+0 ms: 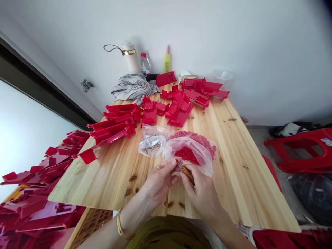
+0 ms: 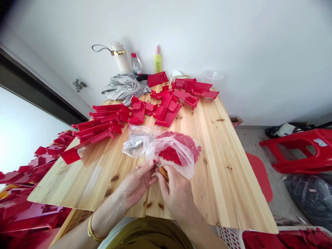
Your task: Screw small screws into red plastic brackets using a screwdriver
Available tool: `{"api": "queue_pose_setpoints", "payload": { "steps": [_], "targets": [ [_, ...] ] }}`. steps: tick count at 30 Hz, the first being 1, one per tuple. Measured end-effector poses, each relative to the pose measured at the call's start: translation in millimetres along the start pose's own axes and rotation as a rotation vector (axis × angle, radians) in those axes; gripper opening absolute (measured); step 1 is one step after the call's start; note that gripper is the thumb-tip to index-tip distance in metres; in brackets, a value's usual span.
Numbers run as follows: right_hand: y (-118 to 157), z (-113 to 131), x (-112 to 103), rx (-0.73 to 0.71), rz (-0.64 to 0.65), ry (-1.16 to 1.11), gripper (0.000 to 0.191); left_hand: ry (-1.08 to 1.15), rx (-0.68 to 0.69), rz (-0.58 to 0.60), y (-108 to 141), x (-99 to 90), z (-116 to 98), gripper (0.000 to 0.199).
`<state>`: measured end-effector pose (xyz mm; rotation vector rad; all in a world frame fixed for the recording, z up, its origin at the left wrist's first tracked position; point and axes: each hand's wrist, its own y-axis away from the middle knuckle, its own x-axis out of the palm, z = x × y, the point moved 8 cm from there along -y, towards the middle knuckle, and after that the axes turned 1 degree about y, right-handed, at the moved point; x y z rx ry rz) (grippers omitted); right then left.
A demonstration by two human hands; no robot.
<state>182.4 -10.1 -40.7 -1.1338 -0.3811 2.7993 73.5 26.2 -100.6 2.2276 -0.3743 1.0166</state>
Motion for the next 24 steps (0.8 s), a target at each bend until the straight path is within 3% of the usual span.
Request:
{"api": "queue_pose_setpoints", "payload": {
  "steps": [7, 17, 20, 22, 24],
  "targets": [
    [-2, 0, 1, 0.073, 0.034, -0.132, 0.019, 0.016, 0.011, -0.059, 2, -1.8, 4, 0.031],
    [-8, -2, 6, 0.197, 0.109, -0.221, 0.019, -0.063, 0.052, -0.083, 3, -8.0, 2, 0.026],
    [-9, -5, 8, 0.230, 0.124, -0.267, 0.021, -0.294, 0.160, -0.085, 7, -13.8, -13, 0.025],
    [-9, -8, 8, 0.251, 0.121, -0.291, 0.022, -0.597, 0.312, -0.118, 9, -20.7, -38, 0.024],
    [-8, -11, 8, 0.267, 0.117, -0.302, 0.023, -0.980, 0.524, -0.225, 12, -28.7, -72, 0.022]
  ]
}}
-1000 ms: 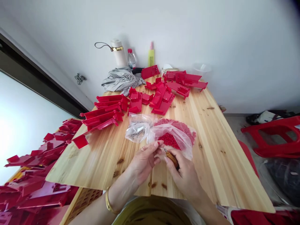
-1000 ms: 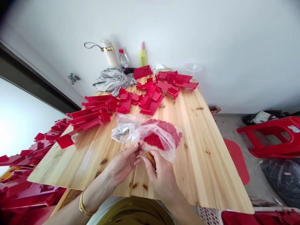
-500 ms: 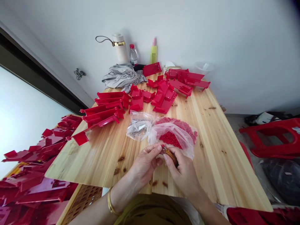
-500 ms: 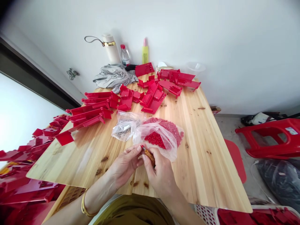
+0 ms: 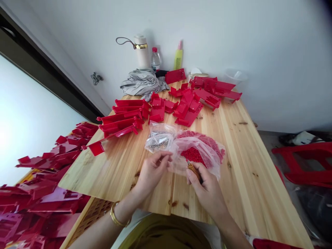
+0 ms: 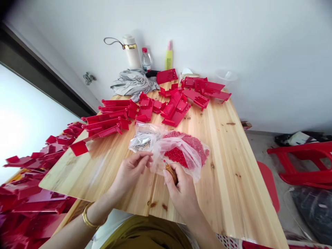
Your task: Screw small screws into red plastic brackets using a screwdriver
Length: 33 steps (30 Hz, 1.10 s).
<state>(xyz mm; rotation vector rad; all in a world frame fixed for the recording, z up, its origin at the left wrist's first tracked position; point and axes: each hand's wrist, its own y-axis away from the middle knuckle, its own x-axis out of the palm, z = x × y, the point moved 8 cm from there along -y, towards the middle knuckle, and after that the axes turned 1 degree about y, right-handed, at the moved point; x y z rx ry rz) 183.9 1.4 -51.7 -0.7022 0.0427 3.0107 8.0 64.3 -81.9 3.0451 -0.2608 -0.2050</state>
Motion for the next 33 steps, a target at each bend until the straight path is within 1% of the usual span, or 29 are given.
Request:
{"api": "queue_pose_setpoints", "payload": {
  "steps": [1, 2, 3, 4, 6, 8, 10, 13, 15, 18, 24, 27, 28, 30, 33],
  "targets": [
    [0, -1, 1, 0.001, 0.004, -0.003, 0.023, -0.198, 0.088, -0.051, -7, -12.8, -5, 0.021],
    [0, -2, 2, -0.002, 0.007, -0.004, 0.023, -0.381, 0.157, -0.081, -13, -21.6, -8, 0.021],
    [-1, -3, 4, -0.007, 0.019, -0.003, 0.023, -0.542, 0.205, -0.077, -20, -25.8, -9, 0.021],
    [-1, -4, 6, -0.015, 0.036, -0.003, 0.023, -0.678, 0.234, -0.041, -27, -25.5, -8, 0.022],
    [-3, -5, 12, -0.033, 0.072, -0.004, 0.024, -0.891, 0.262, 0.054, -39, -17.7, -4, 0.026],
    [-5, -5, 16, -0.048, 0.093, 0.001, 0.024, -1.066, 0.252, 0.118, -48, -7.3, 0, 0.030],
    [-6, -4, 17, -0.061, 0.094, 0.010, 0.025, -1.203, 0.216, 0.152, -54, 1.5, 1, 0.029],
    [-7, -3, 18, -0.068, 0.094, 0.019, 0.025, -1.289, 0.196, 0.168, -58, 9.5, -3, 0.025],
    [-7, -2, 18, -0.070, 0.091, 0.024, 0.025, -1.295, 0.199, 0.166, -58, 10.3, -7, 0.024],
    [-8, -1, 17, -0.063, 0.070, 0.040, 0.025, -1.278, 0.190, 0.152, -53, 5.5, -10, 0.023],
    [-16, 5, 22, -0.116, 0.037, 0.122, 0.023, -0.990, 0.201, -0.027, -44, -14.9, -14, 0.022],
    [-20, 5, 26, -0.119, 0.043, 0.139, 0.023, -0.886, 0.190, -0.076, -42, -19.5, -11, 0.021],
    [-21, 5, 27, -0.115, 0.043, 0.145, 0.023, -0.825, 0.186, -0.093, -42, -20.8, -10, 0.020],
    [-23, 4, 28, -0.113, 0.039, 0.157, 0.023, -0.623, 0.156, -0.121, -41, -23.6, -5, 0.019],
    [-25, 5, 30, -0.114, 0.035, 0.167, 0.022, -0.241, 0.031, -0.106, -39, -23.7, 9, 0.020]
  ]
}}
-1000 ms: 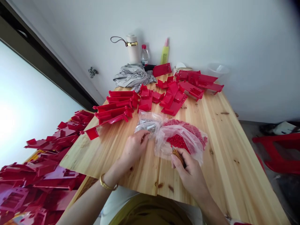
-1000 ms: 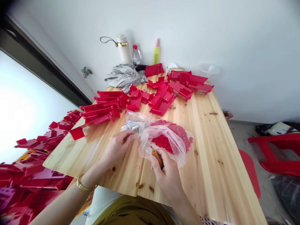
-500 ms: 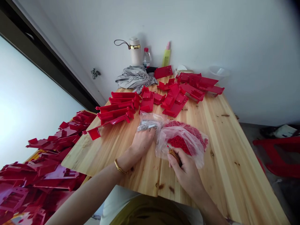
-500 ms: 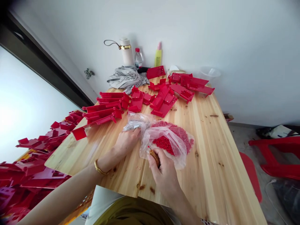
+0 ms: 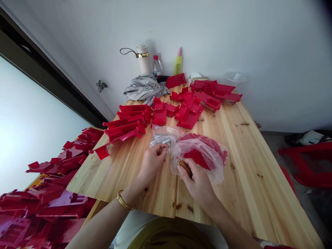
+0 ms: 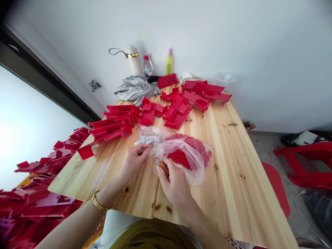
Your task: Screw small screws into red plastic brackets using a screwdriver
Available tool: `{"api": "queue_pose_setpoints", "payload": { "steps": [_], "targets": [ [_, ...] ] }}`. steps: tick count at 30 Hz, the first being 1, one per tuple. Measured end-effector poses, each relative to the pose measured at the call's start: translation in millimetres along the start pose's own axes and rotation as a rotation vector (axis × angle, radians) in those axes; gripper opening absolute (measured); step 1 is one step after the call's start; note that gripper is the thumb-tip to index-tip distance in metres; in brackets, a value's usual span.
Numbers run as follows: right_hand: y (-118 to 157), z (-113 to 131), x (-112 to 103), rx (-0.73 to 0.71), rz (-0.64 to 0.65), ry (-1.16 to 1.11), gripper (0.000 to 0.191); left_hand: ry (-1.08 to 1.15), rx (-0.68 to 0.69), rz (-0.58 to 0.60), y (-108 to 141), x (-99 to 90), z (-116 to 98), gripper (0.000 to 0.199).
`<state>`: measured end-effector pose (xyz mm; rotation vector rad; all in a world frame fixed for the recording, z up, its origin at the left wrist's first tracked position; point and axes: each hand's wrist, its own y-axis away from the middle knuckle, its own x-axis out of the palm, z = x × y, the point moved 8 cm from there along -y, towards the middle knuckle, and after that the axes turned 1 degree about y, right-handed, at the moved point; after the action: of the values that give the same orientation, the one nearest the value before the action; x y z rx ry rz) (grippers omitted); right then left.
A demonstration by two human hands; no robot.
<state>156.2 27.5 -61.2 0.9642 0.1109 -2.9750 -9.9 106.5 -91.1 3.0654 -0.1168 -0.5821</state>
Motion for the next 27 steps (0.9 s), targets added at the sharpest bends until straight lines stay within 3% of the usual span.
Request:
{"api": "queue_pose_setpoints", "payload": {
  "steps": [4, 10, 14, 18, 23, 27],
  "targets": [
    [-5, 3, 3, -0.010, -0.009, -0.003, 0.019, 0.236, -0.150, 0.061, 9, 7.4, 4, 0.026],
    [-10, 9, 5, -0.043, -0.028, 0.040, 0.021, 0.239, -0.136, 0.072, 25, 7.3, -16, 0.030],
    [-9, 11, 7, -0.050, -0.021, 0.034, 0.021, 0.084, -0.009, 0.029, 31, 1.7, -26, 0.024],
    [-9, 10, 8, -0.030, -0.011, -0.020, 0.019, -0.207, 0.205, -0.097, 38, -7.1, -42, 0.019],
    [-15, 2, 13, 0.012, 0.063, -0.334, 0.017, -0.187, 0.265, -0.038, 32, -5.2, -39, 0.020],
    [-17, -4, 9, 0.041, 0.004, -0.446, 0.020, -0.490, 0.458, -0.085, 15, -15.2, -53, 0.022]
  ]
}}
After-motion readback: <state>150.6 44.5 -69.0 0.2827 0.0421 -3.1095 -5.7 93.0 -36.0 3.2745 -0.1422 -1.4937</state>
